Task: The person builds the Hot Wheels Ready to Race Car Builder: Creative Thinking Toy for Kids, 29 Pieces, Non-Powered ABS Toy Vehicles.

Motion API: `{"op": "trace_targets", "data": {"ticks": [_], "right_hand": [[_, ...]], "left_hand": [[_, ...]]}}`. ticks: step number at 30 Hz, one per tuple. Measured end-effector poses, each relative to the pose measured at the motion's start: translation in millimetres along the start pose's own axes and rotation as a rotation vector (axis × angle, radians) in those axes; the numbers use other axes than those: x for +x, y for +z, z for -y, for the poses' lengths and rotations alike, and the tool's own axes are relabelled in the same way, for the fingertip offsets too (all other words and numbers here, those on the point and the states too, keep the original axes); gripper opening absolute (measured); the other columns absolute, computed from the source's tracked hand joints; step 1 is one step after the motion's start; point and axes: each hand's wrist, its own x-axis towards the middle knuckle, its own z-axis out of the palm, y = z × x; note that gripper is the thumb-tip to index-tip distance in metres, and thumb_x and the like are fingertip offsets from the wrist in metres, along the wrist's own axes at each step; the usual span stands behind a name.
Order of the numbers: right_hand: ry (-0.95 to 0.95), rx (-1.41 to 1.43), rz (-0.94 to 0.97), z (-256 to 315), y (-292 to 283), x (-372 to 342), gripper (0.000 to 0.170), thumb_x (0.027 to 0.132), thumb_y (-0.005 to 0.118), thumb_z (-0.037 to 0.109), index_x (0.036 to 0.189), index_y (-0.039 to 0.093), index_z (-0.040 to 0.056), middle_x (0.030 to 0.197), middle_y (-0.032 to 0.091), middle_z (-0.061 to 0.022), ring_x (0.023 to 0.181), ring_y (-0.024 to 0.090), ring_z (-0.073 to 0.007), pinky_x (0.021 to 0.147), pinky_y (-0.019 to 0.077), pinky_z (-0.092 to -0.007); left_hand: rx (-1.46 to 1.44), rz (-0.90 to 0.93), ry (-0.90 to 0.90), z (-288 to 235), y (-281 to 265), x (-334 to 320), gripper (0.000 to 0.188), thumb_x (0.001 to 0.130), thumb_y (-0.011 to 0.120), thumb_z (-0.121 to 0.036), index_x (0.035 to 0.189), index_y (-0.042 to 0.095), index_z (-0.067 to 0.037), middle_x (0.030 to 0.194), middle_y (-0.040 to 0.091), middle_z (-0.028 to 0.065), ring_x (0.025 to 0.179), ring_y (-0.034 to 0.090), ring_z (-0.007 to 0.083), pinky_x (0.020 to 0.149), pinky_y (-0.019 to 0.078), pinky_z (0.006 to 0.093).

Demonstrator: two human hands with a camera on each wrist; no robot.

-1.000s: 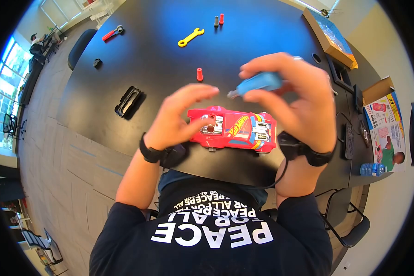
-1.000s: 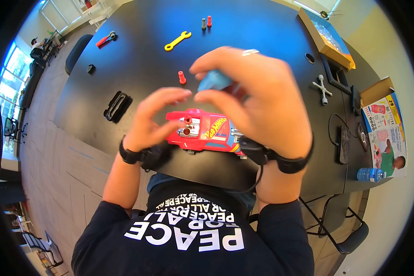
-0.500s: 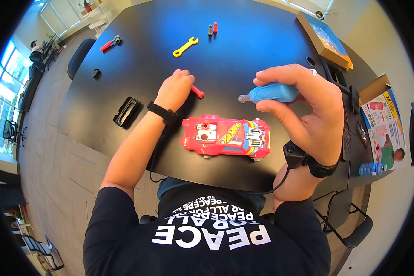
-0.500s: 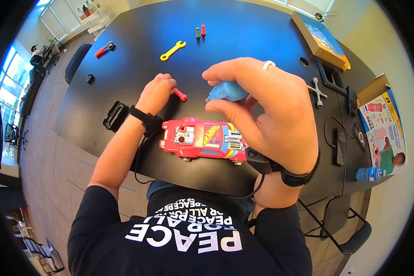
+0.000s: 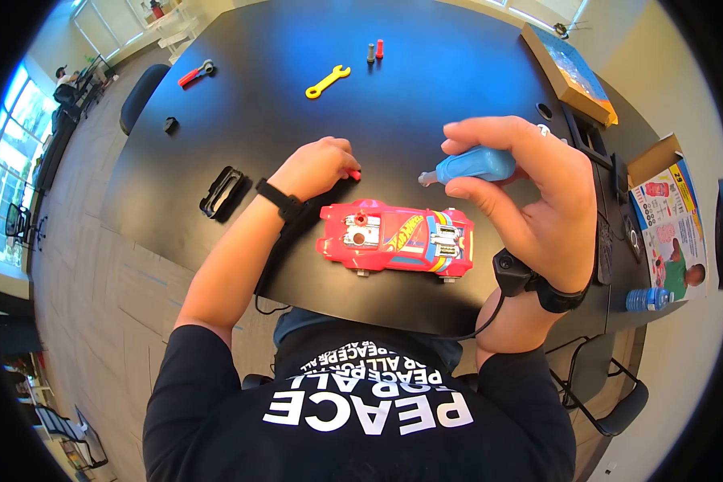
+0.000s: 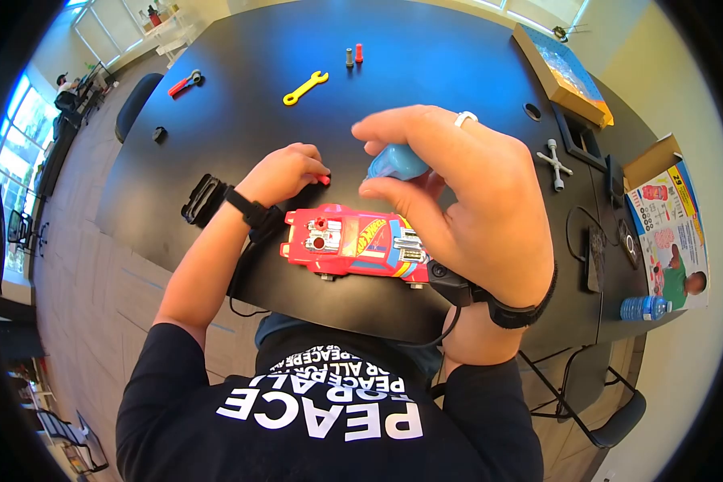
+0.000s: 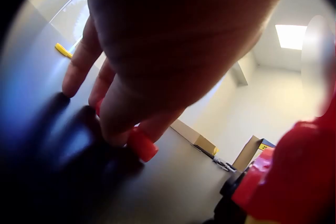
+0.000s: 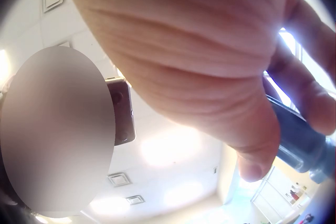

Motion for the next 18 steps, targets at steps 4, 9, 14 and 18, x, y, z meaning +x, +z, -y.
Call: {"op": "trace_targets", "data": {"ticks": [4,9,14,18], "right_hand": [[0.003,0.018,0.004,2,0,-1,0.045,0.087,0.089,0.001,0.129,0.073,-0.0019,0.104,0.08,-0.012,0.091,0.08,-0.0195,0.08,0.0641,-0.0291],[-0.059,0.089,0.03,0,12,2,0.044,0.086,0.089,0.003,0.127,0.074,-0.0015,0.104,0.079,-0.0116,0.091,0.079,-0.0193,0.079,0.0639,-0.0293],[-0.145,0.078,0.123,-1,26,7,0.043,0.085,0.09,0.003,0.125,0.076,0.0012,0.104,0.079,-0.0108,0.09,0.078,-0.0207,0.075,0.0629,-0.0301],[-0.166,0.132,0.096,-4,42,8,0.04,0.085,0.09,0.004,0.123,0.076,0.0037,0.105,0.079,-0.0092,0.086,0.074,-0.0226,0.066,0.059,-0.0313]], "left_hand": [[-0.395,-0.363,0.034,-33,-25,-32,0.027,0.099,0.072,0.004,0.123,0.082,-0.006,0.104,0.064,0.0084,0.096,0.072,0.0215,0.08,0.0575,0.0326],[-0.618,-0.46,0.046,-87,-43,-84,0.043,0.093,0.07,0.016,0.131,0.077,-0.002,0.114,0.064,0.0066,0.103,0.072,0.0143,0.081,0.0551,0.0257],[-0.787,-0.341,-0.02,-112,-31,-96,0.048,0.091,0.07,0.017,0.137,0.07,0.002,0.113,0.069,0.0071,0.1,0.071,0.0127,0.079,0.0605,0.0251],[-0.775,-0.319,-0.015,-110,-17,-93,0.036,0.09,0.072,0.014,0.124,0.071,0.003,0.117,0.072,0.0088,0.094,0.072,0.0133,0.074,0.06,0.0265]]}}
